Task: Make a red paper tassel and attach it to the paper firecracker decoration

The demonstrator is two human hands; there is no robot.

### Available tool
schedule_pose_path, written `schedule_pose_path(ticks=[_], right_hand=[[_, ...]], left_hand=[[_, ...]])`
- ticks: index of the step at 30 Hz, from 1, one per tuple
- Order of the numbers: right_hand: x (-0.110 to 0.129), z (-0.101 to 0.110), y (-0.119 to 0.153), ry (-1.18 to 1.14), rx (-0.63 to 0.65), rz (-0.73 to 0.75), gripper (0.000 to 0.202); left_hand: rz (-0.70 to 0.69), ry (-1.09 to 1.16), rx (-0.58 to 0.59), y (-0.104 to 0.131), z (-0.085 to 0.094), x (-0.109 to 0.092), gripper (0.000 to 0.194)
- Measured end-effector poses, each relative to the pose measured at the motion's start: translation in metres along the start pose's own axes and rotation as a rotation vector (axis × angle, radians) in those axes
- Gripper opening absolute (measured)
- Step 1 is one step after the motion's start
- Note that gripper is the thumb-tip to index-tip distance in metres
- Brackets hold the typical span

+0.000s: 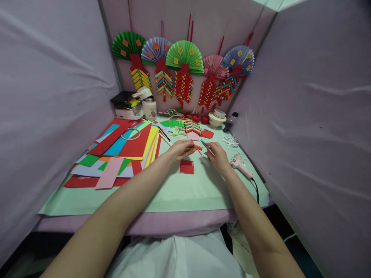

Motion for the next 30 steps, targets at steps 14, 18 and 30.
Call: schedule_pose_path(ticks=[14, 18, 30], right_hand=[[0.048, 0.008, 0.032, -0.608, -0.153, 0.246, 0.011], [0.038, 0.005, 0.033, -0.765, -0.182, 0.141, 0.014], [0.022, -0.010, 0.039, -1.099, -0.487, -0.078, 0.019]], left_hand=[[-0.003, 0.163, 0.087, 0.036, -0.020, 0.028, 0.008], [-0.051, 0.197, 0.115, 0.036, -0.021, 0.026, 0.014], [-0.306, 0.276, -0.096, 0.048, -0.014, 0.017, 0.015]])
Point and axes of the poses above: each hand's wrist, its own y-axis away from the middle knuckle, its own z-axis out of the back of the hand, x = y × z, the point moved 9 cm from there along -y, towards the middle knuckle, and after that the axes turned 10 degrees about x, right-handed, at the moved point
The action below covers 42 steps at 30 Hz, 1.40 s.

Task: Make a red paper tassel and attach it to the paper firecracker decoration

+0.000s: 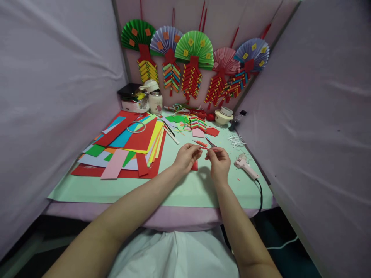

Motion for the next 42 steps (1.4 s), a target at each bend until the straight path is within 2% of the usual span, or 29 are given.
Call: schedule_pose_path(ticks=[4, 7, 11, 14, 17, 20, 23, 26, 30, 37, 42], right_hand=[[0.013, -0.019, 0.000, 0.084, 0.361, 0.030, 0.022], [0.022, -0.017, -0.002, 0.180, 0.458, 0.079, 0.013], [0.031, -0.011, -0.009, 0.313, 0.492, 0.157, 0.005], [0.022, -0.008, -0.014, 0.345, 0.504, 0.082, 0.010], [0.007, -0.001, -0.018, 0.389, 0.455, -0.028, 0.015], [0.005, 0.001, -0.018, 0.435, 0.415, -0.037, 0.017], [0.013, -0.001, -0.017, 0.518, 0.411, 0.028, 0.014], [0.028, -0.005, -0.014, 0.657, 0.416, 0.157, 0.011], [0.038, -0.011, -0.009, 0.845, 0.409, 0.273, 0.014], [0.035, -0.016, -0.003, 1.073, 0.433, 0.349, 0.022], [0.033, -0.020, 0.000, 1.085, 0.497, 0.341, 0.021]], left_hand=[[0.078, 0.008, -0.011, -0.003, 0.006, 0.005, 0.012], [0.147, -0.027, 0.014, -0.004, 0.005, 0.008, 0.010], [0.144, -0.156, 0.085, 0.000, -0.003, 0.007, 0.013], [0.080, -0.243, 0.141, 0.003, -0.009, 0.004, 0.018], [0.059, -0.269, 0.162, 0.004, -0.013, 0.006, 0.023], [0.070, -0.276, 0.162, 0.005, -0.014, 0.009, 0.025], [0.081, -0.278, 0.180, 0.005, -0.016, 0.010, 0.026], [0.093, -0.289, 0.192, 0.005, -0.016, 0.011, 0.027], [0.109, -0.321, 0.180, 0.004, -0.013, 0.012, 0.028], [0.160, -0.361, 0.151, 0.004, -0.008, 0.017, 0.024], [0.224, -0.380, 0.126, 0.008, -0.008, 0.020, 0.018]])
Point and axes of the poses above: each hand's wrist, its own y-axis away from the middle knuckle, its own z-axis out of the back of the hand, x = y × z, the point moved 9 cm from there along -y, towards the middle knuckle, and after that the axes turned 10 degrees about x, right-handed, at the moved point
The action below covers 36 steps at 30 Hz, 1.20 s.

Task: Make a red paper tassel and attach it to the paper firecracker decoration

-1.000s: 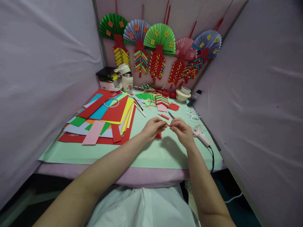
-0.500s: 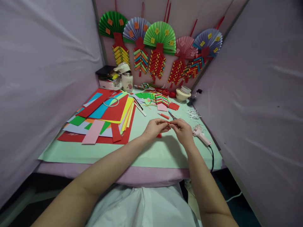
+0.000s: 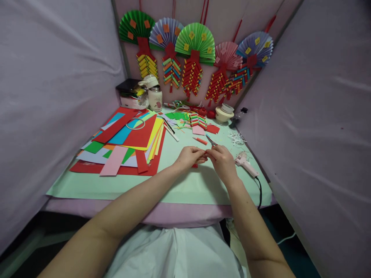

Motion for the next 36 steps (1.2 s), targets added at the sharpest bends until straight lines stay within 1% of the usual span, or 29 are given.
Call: schedule_pose_path(ticks=[3, 5, 6, 9, 12, 16, 19, 22, 26, 28, 33, 36], right_hand=[[-0.004, 0.001, 0.000, -0.102, -0.009, -0.017, 0.018], [-0.015, 0.000, 0.000, -0.245, -0.031, -0.090, 0.018], [-0.023, -0.002, 0.001, -0.343, -0.035, -0.151, 0.022], [-0.043, -0.020, 0.002, -0.641, 0.023, -0.338, 0.033], [-0.047, -0.034, 0.001, -0.779, 0.085, -0.418, 0.031], [-0.049, -0.039, 0.001, -0.844, 0.063, -0.496, 0.025], [-0.052, -0.040, 0.003, -0.890, 0.048, -0.544, 0.024], [-0.054, -0.040, 0.004, -0.898, 0.060, -0.540, 0.025], [-0.058, -0.042, 0.005, -0.885, 0.074, -0.549, 0.027], [-0.057, -0.043, 0.005, -0.885, 0.091, -0.547, 0.027], [-0.054, -0.041, 0.005, -0.901, 0.121, -0.530, 0.022], [-0.052, -0.040, 0.005, -0.913, 0.156, -0.519, 0.021]], left_hand=[[0.019, -0.022, -0.025, 0.000, 0.002, 0.000, 0.013], [0.016, -0.014, -0.053, 0.000, 0.005, -0.001, 0.011], [0.011, -0.004, -0.068, 0.000, 0.006, -0.001, 0.011], [-0.008, 0.025, -0.081, -0.002, 0.009, -0.002, 0.014], [-0.026, 0.013, -0.070, -0.003, 0.009, -0.002, 0.015], [-0.023, -0.016, -0.042, -0.003, 0.008, -0.003, 0.015], [0.026, 0.010, -0.037, -0.003, 0.008, -0.002, 0.020], [0.068, 0.015, -0.048, -0.003, 0.011, -0.001, 0.023], [0.062, 0.017, 0.003, -0.006, 0.010, 0.003, 0.015], [0.058, 0.018, 0.015, -0.007, 0.009, 0.006, 0.014], [0.085, -0.019, -0.002, -0.007, 0.012, 0.009, 0.014], [0.115, -0.046, 0.024, -0.006, 0.011, 0.010, 0.015]])
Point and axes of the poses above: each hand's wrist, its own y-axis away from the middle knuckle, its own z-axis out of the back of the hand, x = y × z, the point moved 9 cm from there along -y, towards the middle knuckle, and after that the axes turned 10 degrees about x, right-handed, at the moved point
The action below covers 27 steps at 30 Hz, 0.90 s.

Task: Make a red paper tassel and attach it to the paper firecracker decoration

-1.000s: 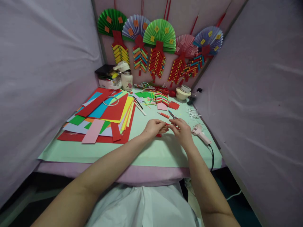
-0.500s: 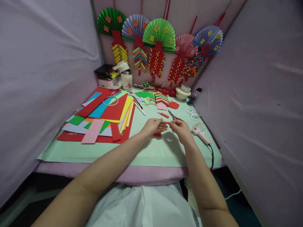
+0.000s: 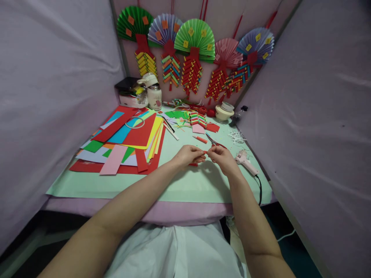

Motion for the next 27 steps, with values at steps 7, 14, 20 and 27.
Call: schedule_pose_path(ticks=[7, 14, 20, 27], right_hand=[[0.002, -0.001, 0.001, -0.046, 0.079, -0.013, 0.021], [-0.001, -0.003, -0.002, -0.036, 0.078, -0.036, 0.019], [0.004, -0.008, -0.018, -0.037, 0.035, 0.022, 0.019], [-0.018, 0.010, -0.010, 0.093, -0.069, -0.072, 0.023]], left_hand=[[0.022, -0.037, 0.035, 0.002, -0.001, 0.001, 0.019], [-0.064, -0.133, 0.020, 0.000, -0.001, -0.009, 0.016], [-0.176, -0.287, -0.065, 0.002, 0.018, -0.029, 0.013], [-0.431, -0.837, -0.194, 0.022, 0.040, -0.059, 0.008]])
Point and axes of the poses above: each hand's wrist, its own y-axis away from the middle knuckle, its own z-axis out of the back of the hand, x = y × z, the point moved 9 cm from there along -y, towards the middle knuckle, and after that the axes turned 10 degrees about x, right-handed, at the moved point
